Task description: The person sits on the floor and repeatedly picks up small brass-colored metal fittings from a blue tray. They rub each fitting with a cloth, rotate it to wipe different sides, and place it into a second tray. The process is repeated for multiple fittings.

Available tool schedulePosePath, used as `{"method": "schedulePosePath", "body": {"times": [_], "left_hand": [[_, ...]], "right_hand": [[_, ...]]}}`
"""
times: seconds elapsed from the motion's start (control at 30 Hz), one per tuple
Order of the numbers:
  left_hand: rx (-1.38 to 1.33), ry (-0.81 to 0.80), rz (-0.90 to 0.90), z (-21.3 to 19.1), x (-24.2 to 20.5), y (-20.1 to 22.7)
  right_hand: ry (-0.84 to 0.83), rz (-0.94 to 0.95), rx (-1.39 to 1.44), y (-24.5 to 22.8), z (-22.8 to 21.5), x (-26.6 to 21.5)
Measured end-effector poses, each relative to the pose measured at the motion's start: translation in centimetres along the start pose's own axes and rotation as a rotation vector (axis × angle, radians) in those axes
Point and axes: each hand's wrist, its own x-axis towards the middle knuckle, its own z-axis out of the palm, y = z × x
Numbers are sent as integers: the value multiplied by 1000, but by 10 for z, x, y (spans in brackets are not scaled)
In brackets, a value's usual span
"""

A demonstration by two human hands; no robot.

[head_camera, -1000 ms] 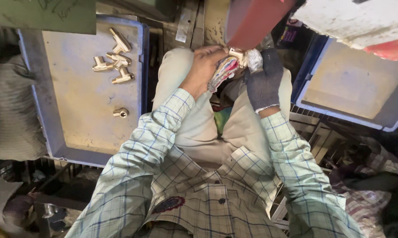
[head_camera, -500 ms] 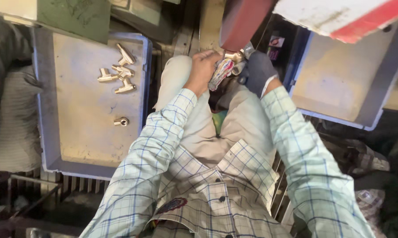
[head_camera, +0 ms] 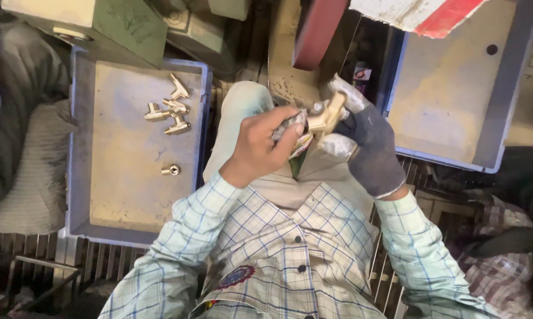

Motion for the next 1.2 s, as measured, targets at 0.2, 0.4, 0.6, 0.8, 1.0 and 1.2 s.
{"method": "schedulePosePath", "body": {"times": [0.2, 0.4, 0.6, 0.8, 1.0, 1.2], "left_hand": [[7, -3, 73, 1, -8, 22], [-272, -54, -258, 2, -30, 5], [-913, 260, -687, 4, -42, -41], [-1121, 530, -909, -8, -48, -74], [-1255, 547, -988, -7, -61, -89], [-1235, 475, -839, 3, -59, -78]], "right_hand": [[113, -223, -664, 4, 0, -16], [219, -219, -443, 22, 8, -24], [273, -39, 68, 25, 15, -21], [214, 246, 466, 41, 14, -29], [142, 226, 302, 58, 17, -36], [21, 40, -1053, 70, 13, -37]]}}
